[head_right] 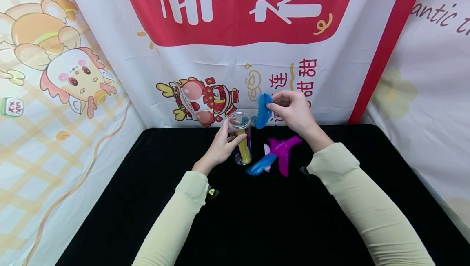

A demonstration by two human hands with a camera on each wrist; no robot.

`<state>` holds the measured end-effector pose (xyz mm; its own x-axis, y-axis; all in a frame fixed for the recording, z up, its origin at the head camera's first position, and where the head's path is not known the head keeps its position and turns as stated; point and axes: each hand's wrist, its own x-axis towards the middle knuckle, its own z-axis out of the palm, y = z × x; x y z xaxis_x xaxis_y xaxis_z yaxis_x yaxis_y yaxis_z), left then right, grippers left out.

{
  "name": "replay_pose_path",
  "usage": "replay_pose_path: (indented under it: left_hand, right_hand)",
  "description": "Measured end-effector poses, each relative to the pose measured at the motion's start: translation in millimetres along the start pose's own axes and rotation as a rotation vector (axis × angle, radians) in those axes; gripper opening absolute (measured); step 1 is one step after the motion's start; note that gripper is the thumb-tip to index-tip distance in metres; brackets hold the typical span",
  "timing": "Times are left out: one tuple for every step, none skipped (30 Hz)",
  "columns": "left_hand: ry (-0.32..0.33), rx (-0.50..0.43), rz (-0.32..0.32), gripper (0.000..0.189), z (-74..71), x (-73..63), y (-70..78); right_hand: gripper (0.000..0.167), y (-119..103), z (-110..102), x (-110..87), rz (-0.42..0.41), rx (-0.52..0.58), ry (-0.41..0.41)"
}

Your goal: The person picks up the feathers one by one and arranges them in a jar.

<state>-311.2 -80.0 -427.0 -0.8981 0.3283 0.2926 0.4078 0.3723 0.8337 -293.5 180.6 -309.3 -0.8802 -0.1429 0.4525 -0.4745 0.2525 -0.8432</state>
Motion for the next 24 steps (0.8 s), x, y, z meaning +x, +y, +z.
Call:
replay_pose_path:
  left_hand:
    - [0.001, 0.002, -0.002, 0.075, 0.1, 0.0, -0.1]
    - [0.002, 0.003, -0.003, 0.074, 0.2, -0.1, -0.3]
    - [0.002, 0.003, -0.004, 0.074, 0.3, 0.0, -0.5]
    - [0.003, 0.002, -0.005, 0.073, 0.4, 0.0, -0.6]
    - [0.004, 0.0, -0.006, 0.072, 0.4, 0.1, -0.7]
    - [0.005, -0.001, -0.006, 0.072, 0.5, 0.2, -0.7]
    - [0.005, -0.002, -0.006, 0.072, 0.4, 0.3, -0.7]
    - [0.004, -0.004, -0.006, 0.072, 0.4, 0.5, -0.6]
    - [0.004, -0.006, -0.006, 0.072, 0.3, 0.6, -0.6]
    - [0.003, -0.007, -0.005, 0.072, 0.1, 0.7, -0.5]
    - [0.002, -0.008, -0.006, 0.072, 0.0, 0.7, -0.4]
    - [0.002, -0.009, -0.006, 0.072, -0.2, 0.7, -0.3]
    - [0.002, -0.01, -0.006, 0.073, -0.3, 0.7, -0.5]
    - [0.002, -0.01, -0.006, 0.073, -0.4, 0.6, -0.5]
    - [0.003, -0.01, -0.006, 0.072, -0.4, 0.5, -0.6]
    - [0.003, -0.01, -0.008, 0.072, -0.3, 0.4, -0.7]
    - [0.004, -0.011, -0.01, 0.072, -0.2, 0.4, -0.9]
    - [0.003, -0.01, -0.01, 0.072, -0.2, 0.4, -1.0]
    - [0.003, -0.011, -0.011, 0.072, -0.2, 0.5, -1.2]
    - [0.002, -0.011, -0.012, 0.072, -0.1, 0.6, -1.1]
    - [0.0, -0.011, -0.014, 0.071, -0.2, 0.7, -1.2]
    - [-0.001, -0.011, -0.015, 0.071, -0.3, 0.9, -1.2]
    - [-0.003, -0.009, -0.015, 0.071, -0.4, 1.0, -1.0]
    - [-0.003, -0.008, -0.015, 0.071, -0.6, 1.1, -0.8]
  right_hand:
    - [0.019, -1, 1, 0.2, -0.003, 0.0, 0.001]
    - [0.019, -1, 2, 0.4, -0.005, 0.0, 0.001]
    - [0.019, -2, 2, 0.7, -0.007, -0.001, 0.001]
    - [0.019, -3, 3, 0.9, -0.008, -0.003, 0.003]
    - [0.019, -3, 4, 1.4, -0.008, -0.003, 0.002]
    - [0.019, -4, 4, 1.6, -0.008, -0.004, 0.004]
    - [0.019, -4, 5, 1.8, -0.007, -0.005, 0.006]
    - [0.019, -5, 6, 2.1, -0.004, -0.008, 0.008]
    - [0.019, -5, 6, 2.4, -0.002, -0.011, 0.01]
    - [0.019, -5, 7, 2.7, 0.001, -0.014, 0.011]
    - [0.019, -5, 8, 3.0, 0.003, -0.017, 0.011]
    - [0.02, -5, 8, 3.3, 0.006, -0.016, 0.01]
    - [0.02, -5, 9, 3.6, 0.006, -0.017, 0.009]
    - [0.02, -5, 10, 3.9, 0.004, -0.016, 0.007]
    - [0.02, -5, 10, 4.2, 0.003, -0.013, 0.006]
    - [0.02, -5, 11, 4.5, 0.001, -0.009, 0.004]
    - [0.02, -5, 12, 4.8, -0.003, -0.004, 0.003]
    - [0.02, -4, 12, 5.1, -0.007, 0.0, 0.003]
    - [0.019, -4, 13, 5.3, -0.013, 0.002, 0.004]
    - [0.019, -4, 14, 5.6, -0.018, 0.004, 0.005]
    - [0.019, -5, 14, 6.0, -0.021, 0.005, 0.005]
    - [0.019, -5, 15, 6.2, -0.024, 0.008, 0.005]
    - [0.019, -5, 15, 6.6, -0.029, 0.008, 0.006]
    - [0.019, -6, 16, 6.9, -0.032, 0.009, 0.007]
